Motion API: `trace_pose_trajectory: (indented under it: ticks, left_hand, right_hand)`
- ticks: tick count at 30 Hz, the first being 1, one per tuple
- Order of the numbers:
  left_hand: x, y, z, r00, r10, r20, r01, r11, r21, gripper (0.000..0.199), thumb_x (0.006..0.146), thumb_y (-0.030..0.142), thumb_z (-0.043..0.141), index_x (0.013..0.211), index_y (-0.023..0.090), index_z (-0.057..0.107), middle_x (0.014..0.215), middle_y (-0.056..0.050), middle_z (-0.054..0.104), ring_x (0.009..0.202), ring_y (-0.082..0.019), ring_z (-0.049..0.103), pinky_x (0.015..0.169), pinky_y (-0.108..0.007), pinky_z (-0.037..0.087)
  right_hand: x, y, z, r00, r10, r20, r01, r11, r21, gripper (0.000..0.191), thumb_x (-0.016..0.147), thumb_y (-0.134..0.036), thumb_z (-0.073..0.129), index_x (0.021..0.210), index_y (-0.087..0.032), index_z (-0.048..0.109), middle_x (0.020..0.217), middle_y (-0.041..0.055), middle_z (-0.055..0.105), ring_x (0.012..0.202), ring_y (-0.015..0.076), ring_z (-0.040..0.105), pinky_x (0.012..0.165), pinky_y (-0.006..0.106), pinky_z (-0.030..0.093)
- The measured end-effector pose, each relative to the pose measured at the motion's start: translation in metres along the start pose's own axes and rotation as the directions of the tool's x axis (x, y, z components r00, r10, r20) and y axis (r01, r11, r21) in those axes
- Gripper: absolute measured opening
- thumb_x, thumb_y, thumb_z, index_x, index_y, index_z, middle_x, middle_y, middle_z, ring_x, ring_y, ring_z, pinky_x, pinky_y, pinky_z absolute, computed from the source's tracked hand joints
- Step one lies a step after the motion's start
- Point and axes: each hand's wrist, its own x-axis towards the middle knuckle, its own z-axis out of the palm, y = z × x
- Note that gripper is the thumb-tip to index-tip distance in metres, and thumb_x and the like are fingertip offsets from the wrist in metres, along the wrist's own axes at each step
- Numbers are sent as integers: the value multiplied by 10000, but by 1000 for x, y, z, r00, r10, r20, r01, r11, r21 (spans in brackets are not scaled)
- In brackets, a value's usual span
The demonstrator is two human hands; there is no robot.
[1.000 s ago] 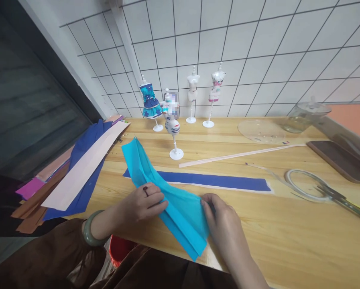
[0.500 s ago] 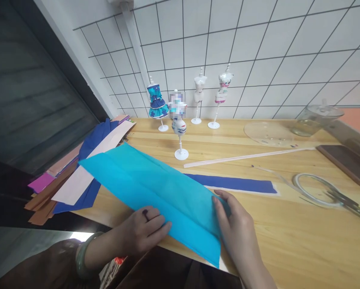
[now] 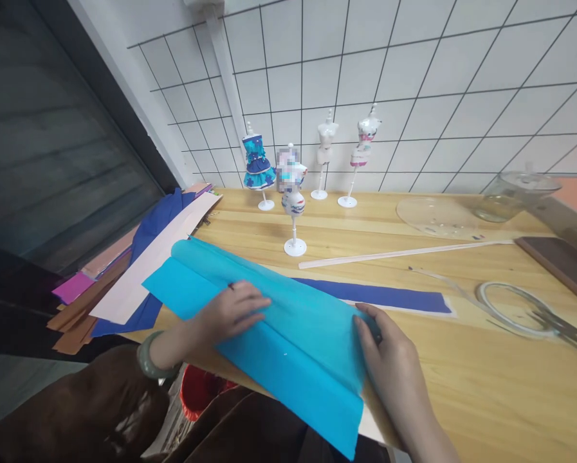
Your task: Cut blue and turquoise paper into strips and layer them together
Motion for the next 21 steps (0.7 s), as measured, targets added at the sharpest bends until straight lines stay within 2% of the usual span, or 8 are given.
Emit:
trace_pose_trajectory:
  ticks: [2, 4, 8, 10, 14, 17, 21]
  left_hand:
    - [10, -27, -3, 995, -99, -25, 100, 995, 30, 274, 920, 266, 436, 1151, 171, 549, 1036, -92, 621, 969, -202, 543, 840, -359, 427]
    - [20, -50, -2, 983, -180, 22, 179, 983, 40, 335, 906, 294, 467, 1206, 155, 523, 1124, -113, 595, 1062, -224, 512, 902, -378, 411]
    - [36, -79, 10, 963, -169, 208, 178, 984, -22, 362, 883, 351, 508, 1195, 171, 545, 1118, -100, 603, 1071, -223, 518, 913, -356, 411]
    - [39, -86, 20, 955, -162, 248, 182, 981, -62, 338, 882, 360, 509, 1161, 179, 571, 1066, -92, 616, 1027, -211, 539, 876, -334, 424]
    - [39, -93, 33, 958, -167, 231, 198, 973, -115, 247, 881, 355, 512, 986, 175, 644, 913, -71, 623, 916, -189, 557, 808, -313, 425]
    - [38, -94, 36, 967, -167, 195, 196, 971, -140, 210, 885, 331, 509, 853, 171, 642, 860, -56, 611, 882, -181, 543, 806, -314, 411]
    - [41, -94, 34, 971, -185, 152, 210, 964, -165, 194, 907, 301, 465, 876, 164, 599, 898, -55, 609, 908, -178, 531, 826, -316, 399]
  right_hand:
    - [3, 2, 1, 1000, -7, -17, 7, 1000, 7, 385, 816, -475, 480, 1091, -237, 607, 991, 45, 697, 711, 201, 623, 625, 310, 482]
    - [5, 5, 2, 1000, -19, -17, 19, 1000, 4, 393, 813, -471, 482, 1102, -233, 603, 1006, 46, 694, 715, 200, 625, 640, 316, 486]
    - [8, 10, 5, 1000, -29, 8, 30, 999, -29, 405, 816, -470, 475, 1131, -243, 589, 1028, 40, 693, 738, 214, 636, 657, 341, 494]
    - [9, 13, 6, 999, -39, 7, 39, 999, -37, 406, 817, -467, 477, 1135, -241, 588, 1020, 42, 696, 749, 221, 639, 651, 345, 499]
    - [9, 18, 7, 998, -66, -16, 66, 997, -28, 380, 817, -451, 491, 1110, -236, 603, 1022, 48, 700, 716, 208, 636, 638, 338, 511]
    - [9, 19, 6, 997, -77, -14, 76, 997, -14, 369, 819, -445, 499, 1099, -233, 611, 1023, 57, 700, 701, 203, 641, 621, 329, 520]
    - [9, 16, 4, 996, -76, 39, 76, 997, 17, 417, 812, -444, 520, 1156, -217, 582, 996, 79, 705, 805, 233, 668, 660, 335, 532]
